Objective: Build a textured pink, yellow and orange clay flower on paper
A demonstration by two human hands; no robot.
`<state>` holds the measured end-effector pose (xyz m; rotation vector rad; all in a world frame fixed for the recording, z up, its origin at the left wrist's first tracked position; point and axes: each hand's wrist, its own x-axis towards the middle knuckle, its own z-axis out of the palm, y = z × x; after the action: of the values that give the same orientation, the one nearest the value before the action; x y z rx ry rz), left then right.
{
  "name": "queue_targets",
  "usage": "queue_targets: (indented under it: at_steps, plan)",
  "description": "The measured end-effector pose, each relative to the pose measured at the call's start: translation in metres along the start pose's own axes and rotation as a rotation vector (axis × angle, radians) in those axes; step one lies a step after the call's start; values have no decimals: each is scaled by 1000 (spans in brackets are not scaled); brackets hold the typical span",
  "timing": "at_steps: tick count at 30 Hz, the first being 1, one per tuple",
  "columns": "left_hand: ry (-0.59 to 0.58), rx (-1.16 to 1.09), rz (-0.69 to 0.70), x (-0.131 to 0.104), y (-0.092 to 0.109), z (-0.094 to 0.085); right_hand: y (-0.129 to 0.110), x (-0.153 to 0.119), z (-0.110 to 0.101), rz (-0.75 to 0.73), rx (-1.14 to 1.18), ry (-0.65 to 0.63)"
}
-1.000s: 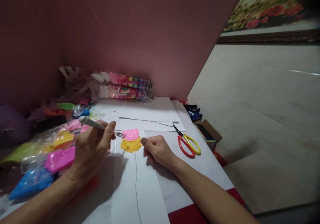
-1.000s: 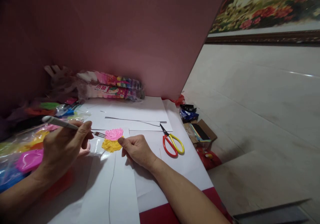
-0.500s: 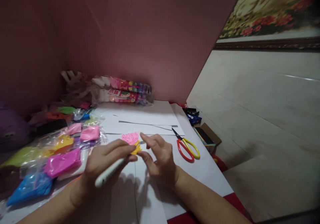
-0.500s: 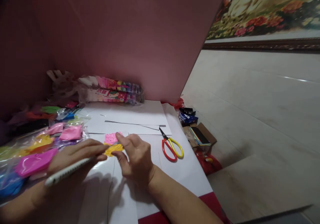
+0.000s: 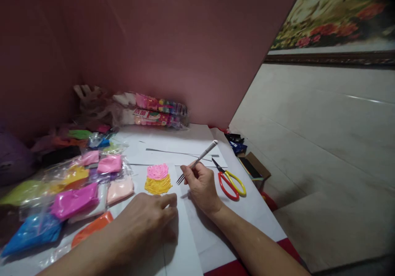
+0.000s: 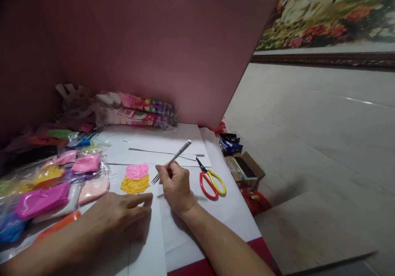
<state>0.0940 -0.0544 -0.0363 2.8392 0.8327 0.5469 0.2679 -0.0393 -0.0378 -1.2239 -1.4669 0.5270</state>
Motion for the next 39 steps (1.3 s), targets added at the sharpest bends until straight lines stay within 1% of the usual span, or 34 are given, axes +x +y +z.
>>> queue_targets:
  at_steps: [2,3,4,7,11,17,24,30,36,39]
  plan:
    - [-113,53,0,0,3,4,3,-1,3,45,40,-55]
    - [-153,70,10,-1,4,6,4,-2,5,58,56,-87]
    - [-167,79,7,-1,5,9,4,-2,7,68,69,-119]
    - [-190,107,-11,-4,6,16,5,-3,11,80,68,-181]
    - [-191,114,-46,-7,10,25,5,-2,15,97,32,-195]
    - [-216,102,-94,-9,13,26,6,-3,19,94,10,-240]
    - [-178,104,-82,-10,12,26,8,-4,22,82,-19,-248]
    - [-237,53,-103,-8,13,20,8,-3,20,38,-98,-226]
    - [-237,-14,-137,-8,8,30,9,-1,20,12,-157,-179]
    - [-260,-7,-137,-8,9,29,11,0,19,18,-176,-172]
